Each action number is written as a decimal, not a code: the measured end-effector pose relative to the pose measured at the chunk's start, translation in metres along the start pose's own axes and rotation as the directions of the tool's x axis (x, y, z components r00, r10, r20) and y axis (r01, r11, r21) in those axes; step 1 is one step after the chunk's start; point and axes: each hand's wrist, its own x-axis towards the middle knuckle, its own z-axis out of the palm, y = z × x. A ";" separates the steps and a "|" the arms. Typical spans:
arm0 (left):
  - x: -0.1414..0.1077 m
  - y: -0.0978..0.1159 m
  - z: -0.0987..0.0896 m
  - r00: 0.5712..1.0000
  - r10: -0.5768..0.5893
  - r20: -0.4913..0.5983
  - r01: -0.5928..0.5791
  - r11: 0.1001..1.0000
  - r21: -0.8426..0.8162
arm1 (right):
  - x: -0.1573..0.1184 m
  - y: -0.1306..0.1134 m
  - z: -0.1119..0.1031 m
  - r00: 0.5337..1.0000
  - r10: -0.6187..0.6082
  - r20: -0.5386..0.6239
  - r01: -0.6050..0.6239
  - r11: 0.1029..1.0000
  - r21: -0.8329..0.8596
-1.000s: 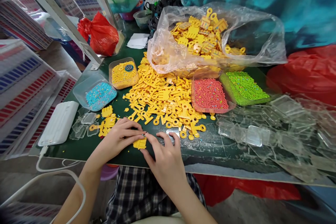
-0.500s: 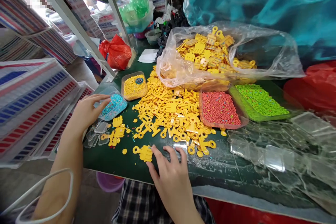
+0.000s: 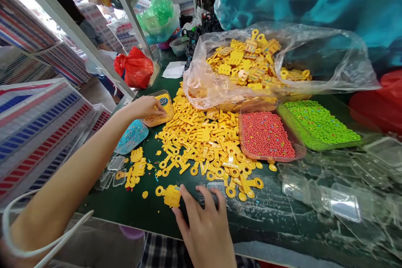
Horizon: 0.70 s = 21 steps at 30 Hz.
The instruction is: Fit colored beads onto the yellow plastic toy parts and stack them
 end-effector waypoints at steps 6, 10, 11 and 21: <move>0.008 0.001 0.006 0.999 0.034 0.036 -0.034 0.999 -0.006 | 0.000 0.000 0.001 1.000 0.029 0.008 -0.030 0.999 0.037; 0.006 0.000 0.006 0.998 0.025 -0.057 -0.025 1.000 0.001 | 0.001 0.000 -0.002 1.000 0.012 0.018 -0.012 1.000 -0.005; 0.004 -0.001 0.005 0.995 0.020 -0.097 -0.020 1.000 -0.008 | 0.001 0.000 -0.003 1.000 0.007 0.022 -0.007 1.000 -0.015; -0.118 0.077 0.043 0.760 0.036 -0.649 -0.346 0.867 -0.358 | -0.001 0.001 -0.005 0.998 0.026 0.050 -0.028 0.999 0.022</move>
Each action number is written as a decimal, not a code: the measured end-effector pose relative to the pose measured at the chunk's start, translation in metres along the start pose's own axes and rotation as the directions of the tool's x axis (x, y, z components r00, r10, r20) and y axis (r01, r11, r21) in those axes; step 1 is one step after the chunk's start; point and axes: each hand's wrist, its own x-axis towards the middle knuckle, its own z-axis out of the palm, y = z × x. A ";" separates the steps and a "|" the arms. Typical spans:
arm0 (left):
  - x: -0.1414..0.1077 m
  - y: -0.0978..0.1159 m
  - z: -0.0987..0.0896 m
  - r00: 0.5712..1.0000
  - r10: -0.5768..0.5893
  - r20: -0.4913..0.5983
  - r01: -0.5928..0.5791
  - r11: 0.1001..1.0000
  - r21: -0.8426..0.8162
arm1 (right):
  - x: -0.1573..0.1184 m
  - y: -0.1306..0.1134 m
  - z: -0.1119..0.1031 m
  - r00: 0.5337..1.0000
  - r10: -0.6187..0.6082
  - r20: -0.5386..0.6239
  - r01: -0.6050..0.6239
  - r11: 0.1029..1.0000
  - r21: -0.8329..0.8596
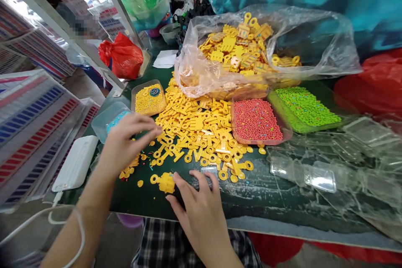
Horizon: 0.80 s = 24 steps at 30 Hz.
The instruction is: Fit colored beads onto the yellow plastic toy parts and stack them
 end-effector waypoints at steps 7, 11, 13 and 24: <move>-0.079 0.028 0.037 0.991 -0.018 0.133 0.034 0.992 -0.121 | 0.004 -0.003 -0.004 0.998 0.023 -0.058 -0.024 1.000 -0.002; -0.092 0.025 0.039 0.993 -0.024 0.113 0.039 0.990 -0.134 | 0.005 -0.005 -0.004 0.997 0.018 -0.078 -0.018 1.000 -0.005; -0.094 0.023 0.040 0.995 -0.014 0.095 0.026 0.991 -0.128 | 0.005 -0.005 -0.004 0.997 0.015 -0.074 -0.015 1.000 -0.002; -0.100 0.014 0.043 0.998 -0.055 0.002 0.055 0.983 -0.177 | 0.003 -0.002 -0.004 0.998 -0.038 -0.051 0.038 0.999 -0.002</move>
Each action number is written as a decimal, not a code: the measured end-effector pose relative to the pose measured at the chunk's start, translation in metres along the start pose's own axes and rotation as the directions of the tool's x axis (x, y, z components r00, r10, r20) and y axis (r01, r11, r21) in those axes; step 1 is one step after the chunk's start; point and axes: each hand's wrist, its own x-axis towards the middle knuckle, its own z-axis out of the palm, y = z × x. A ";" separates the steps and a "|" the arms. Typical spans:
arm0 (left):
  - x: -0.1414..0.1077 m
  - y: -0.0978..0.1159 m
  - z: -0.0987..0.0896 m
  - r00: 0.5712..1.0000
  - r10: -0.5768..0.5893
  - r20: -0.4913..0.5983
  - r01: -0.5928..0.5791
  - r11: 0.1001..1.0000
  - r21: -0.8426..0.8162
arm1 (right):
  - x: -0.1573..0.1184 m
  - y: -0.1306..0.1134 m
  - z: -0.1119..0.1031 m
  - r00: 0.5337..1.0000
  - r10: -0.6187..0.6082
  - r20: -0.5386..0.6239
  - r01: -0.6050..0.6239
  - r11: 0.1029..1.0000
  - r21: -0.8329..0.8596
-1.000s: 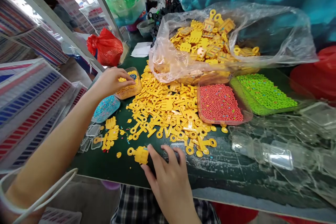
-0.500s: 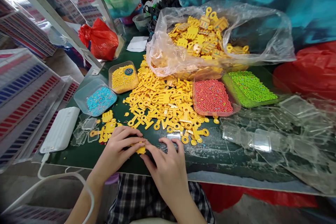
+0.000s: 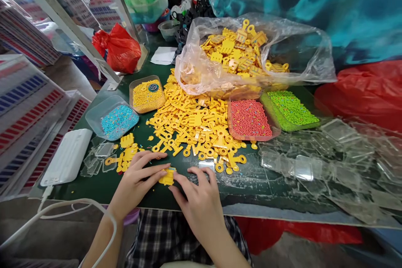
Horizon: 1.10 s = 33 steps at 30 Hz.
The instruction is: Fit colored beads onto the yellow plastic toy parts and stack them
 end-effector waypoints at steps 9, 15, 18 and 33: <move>0.000 0.006 0.004 0.996 0.083 0.022 -0.084 0.994 0.069 | 0.001 0.000 0.000 1.000 -0.018 -0.012 0.018 1.000 -0.004; 0.001 0.004 0.004 0.996 0.072 0.050 -0.076 0.993 0.085 | -0.002 0.001 0.001 1.000 -0.020 0.001 0.020 1.000 -0.009; 0.000 0.003 0.002 0.999 0.014 -0.040 -0.012 1.000 0.028 | -0.003 0.001 0.002 1.000 -0.015 0.007 0.015 1.000 -0.009; 0.123 -0.045 -0.071 0.956 -0.028 -0.293 0.150 0.902 0.405 | -0.007 0.001 0.003 0.992 0.128 -0.013 -0.126 0.984 0.122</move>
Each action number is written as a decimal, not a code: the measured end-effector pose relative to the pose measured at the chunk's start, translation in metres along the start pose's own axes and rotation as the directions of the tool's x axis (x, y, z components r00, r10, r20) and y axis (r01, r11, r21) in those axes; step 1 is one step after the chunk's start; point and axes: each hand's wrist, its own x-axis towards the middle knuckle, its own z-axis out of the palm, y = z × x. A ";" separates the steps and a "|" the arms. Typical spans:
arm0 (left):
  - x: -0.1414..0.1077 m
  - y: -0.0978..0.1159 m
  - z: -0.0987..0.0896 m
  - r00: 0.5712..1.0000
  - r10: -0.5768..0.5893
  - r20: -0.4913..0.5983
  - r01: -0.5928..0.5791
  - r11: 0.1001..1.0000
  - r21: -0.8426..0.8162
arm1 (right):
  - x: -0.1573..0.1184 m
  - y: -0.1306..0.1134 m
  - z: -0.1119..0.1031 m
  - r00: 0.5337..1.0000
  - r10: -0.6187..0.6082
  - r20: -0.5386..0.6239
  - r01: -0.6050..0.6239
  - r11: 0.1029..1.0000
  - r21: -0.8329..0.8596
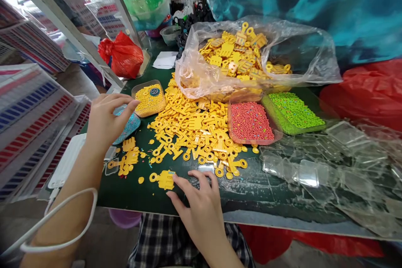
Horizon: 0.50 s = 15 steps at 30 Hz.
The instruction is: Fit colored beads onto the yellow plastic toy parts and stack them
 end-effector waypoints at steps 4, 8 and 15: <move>0.013 -0.001 0.005 0.990 0.025 0.139 -0.022 0.999 -0.024 | 0.001 0.000 0.000 1.000 -0.030 -0.011 0.029 0.999 -0.029; -0.015 0.024 0.000 0.890 0.301 0.342 -0.199 0.932 -0.302 | 0.002 0.000 -0.001 0.998 -0.060 -0.023 0.059 0.998 -0.030; -0.098 0.056 -0.006 0.818 0.409 0.405 -0.245 0.884 -0.397 | 0.002 -0.001 -0.002 0.995 -0.094 0.040 0.092 0.995 0.035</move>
